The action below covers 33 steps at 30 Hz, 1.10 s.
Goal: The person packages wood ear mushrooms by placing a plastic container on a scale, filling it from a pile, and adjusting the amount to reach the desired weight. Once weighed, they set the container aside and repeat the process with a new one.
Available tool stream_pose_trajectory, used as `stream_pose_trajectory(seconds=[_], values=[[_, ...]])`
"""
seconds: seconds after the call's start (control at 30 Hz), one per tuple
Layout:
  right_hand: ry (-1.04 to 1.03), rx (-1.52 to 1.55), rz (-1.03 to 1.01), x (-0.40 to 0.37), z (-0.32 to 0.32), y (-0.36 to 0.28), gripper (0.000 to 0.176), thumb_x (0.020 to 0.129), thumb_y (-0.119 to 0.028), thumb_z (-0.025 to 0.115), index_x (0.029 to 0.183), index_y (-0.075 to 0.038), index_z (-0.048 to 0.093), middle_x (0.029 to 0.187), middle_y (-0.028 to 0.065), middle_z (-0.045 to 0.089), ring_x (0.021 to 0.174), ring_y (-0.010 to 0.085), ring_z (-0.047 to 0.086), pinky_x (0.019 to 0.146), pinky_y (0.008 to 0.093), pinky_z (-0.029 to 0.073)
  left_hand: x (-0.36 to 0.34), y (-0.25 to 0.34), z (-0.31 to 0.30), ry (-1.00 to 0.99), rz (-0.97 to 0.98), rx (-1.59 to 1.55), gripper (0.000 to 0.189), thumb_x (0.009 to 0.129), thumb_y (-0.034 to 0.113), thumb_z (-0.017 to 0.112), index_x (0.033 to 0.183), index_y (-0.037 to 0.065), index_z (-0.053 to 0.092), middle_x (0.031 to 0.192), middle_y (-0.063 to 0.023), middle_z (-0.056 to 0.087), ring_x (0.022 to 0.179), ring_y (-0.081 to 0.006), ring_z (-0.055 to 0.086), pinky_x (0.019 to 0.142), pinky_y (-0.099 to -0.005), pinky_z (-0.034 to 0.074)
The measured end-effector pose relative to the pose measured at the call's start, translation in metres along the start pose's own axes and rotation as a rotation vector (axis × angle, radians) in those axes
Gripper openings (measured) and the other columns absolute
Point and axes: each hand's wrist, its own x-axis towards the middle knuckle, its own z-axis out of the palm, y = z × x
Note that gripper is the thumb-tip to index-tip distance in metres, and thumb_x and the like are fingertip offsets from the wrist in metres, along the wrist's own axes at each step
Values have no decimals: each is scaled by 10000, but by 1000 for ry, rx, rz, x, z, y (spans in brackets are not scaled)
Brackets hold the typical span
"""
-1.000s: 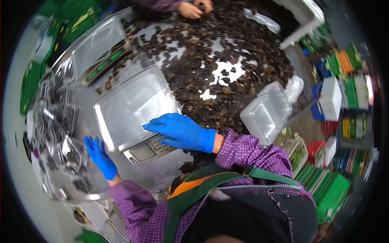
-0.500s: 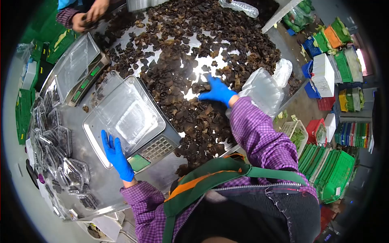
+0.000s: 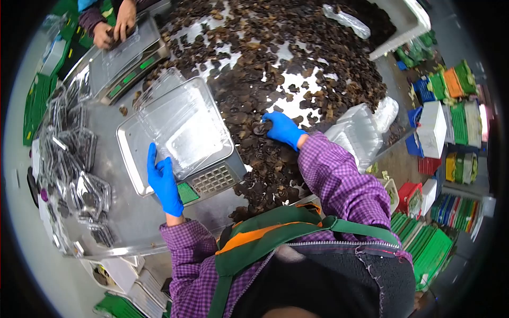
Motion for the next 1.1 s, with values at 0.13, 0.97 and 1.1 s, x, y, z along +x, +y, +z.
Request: stream_pose_trajectory(seconds=[0.13, 0.97, 1.1], values=[[78, 316, -1, -1, -40, -37, 364, 652, -82, 667, 1006, -38, 594, 966, 152, 647, 925, 270, 627, 821, 346, 488, 2, 7, 4, 12, 3, -53, 572, 834, -49, 583, 1383, 57, 466, 1331, -57, 518, 703, -20, 408, 650, -158, 390], [300, -4, -142, 86, -44, -68, 830, 699, -272, 804, 1419, -193, 399, 1431, 224, 369, 1296, 398, 395, 1067, 435, 371, -4, -7, 9, 20, 30, -154, 520, 864, -40, 548, 1373, 20, 462, 1277, -45, 550, 797, -27, 478, 782, -179, 432], [97, -238, 51, 119, -10, -36, 1068, 582, -408, 876, 1468, -234, 306, 1520, 236, 170, 1359, 458, 261, 1094, 479, 337, -4, -9, 7, 16, 15, -136, 510, 861, -40, 550, 1361, 28, 481, 1196, -30, 573, 798, -33, 480, 780, -181, 429]])
